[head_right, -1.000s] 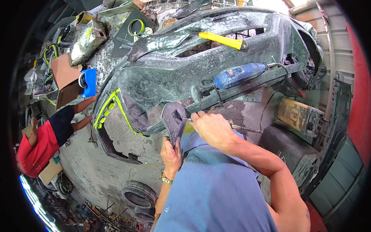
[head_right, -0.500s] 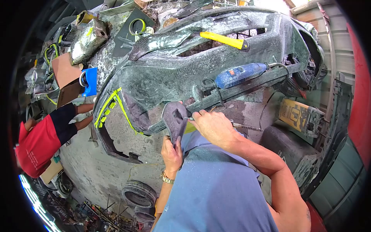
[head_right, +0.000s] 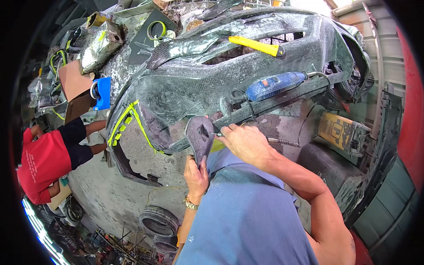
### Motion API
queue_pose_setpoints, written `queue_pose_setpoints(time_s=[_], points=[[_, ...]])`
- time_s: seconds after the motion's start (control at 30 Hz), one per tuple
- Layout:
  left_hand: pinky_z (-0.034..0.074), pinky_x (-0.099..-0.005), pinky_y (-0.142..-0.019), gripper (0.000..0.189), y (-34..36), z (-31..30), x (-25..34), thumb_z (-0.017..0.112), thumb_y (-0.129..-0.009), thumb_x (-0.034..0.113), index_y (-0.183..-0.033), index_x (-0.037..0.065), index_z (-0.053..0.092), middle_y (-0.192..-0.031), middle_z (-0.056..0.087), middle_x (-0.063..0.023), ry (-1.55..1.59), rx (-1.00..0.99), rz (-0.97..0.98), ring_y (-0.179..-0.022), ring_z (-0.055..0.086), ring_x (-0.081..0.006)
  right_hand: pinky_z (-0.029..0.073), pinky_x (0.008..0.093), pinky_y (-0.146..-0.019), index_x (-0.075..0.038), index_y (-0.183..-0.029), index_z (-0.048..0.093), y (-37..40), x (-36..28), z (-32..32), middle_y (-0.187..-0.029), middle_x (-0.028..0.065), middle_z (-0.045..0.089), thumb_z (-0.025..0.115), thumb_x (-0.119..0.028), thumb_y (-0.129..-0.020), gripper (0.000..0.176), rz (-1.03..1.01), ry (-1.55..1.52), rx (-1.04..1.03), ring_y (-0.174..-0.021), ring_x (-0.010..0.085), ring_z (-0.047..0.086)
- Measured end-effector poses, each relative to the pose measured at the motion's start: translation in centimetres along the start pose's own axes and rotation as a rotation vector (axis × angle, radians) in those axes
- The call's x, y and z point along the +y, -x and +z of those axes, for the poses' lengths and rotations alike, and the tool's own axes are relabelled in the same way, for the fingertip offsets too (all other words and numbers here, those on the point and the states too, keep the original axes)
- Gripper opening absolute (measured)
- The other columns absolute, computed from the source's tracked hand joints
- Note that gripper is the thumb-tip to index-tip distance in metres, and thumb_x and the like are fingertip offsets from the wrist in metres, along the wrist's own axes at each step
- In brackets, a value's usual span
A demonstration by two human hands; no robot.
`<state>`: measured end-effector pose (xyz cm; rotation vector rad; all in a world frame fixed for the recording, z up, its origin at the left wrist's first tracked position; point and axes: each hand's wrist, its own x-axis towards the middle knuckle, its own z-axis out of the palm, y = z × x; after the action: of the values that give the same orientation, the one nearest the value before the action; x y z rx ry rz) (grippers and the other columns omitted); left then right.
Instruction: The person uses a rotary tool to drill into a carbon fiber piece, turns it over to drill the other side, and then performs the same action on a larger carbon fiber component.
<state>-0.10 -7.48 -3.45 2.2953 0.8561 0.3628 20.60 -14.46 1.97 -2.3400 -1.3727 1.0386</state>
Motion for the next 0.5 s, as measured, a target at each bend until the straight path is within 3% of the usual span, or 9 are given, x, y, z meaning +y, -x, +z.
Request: queue_pose_setpoints(time_s=[0.5], points=[[0.042,-0.0456,-0.056,0.028,-0.21,-0.07,0.02,0.067,-0.087,0.008,-0.079,0.0,0.041,-0.077,0.047,-0.0193,0.014,0.009,-0.001,-0.065,0.052,-0.0395,0.054,0.047,-0.068,-0.003,-0.088,0.061,-0.36,0.25,0.2,-0.083,0.0165,0.066,0.054,-0.03,-0.095,0.029,-0.024,-0.011,-0.022,-0.078,0.0366,0.067]])
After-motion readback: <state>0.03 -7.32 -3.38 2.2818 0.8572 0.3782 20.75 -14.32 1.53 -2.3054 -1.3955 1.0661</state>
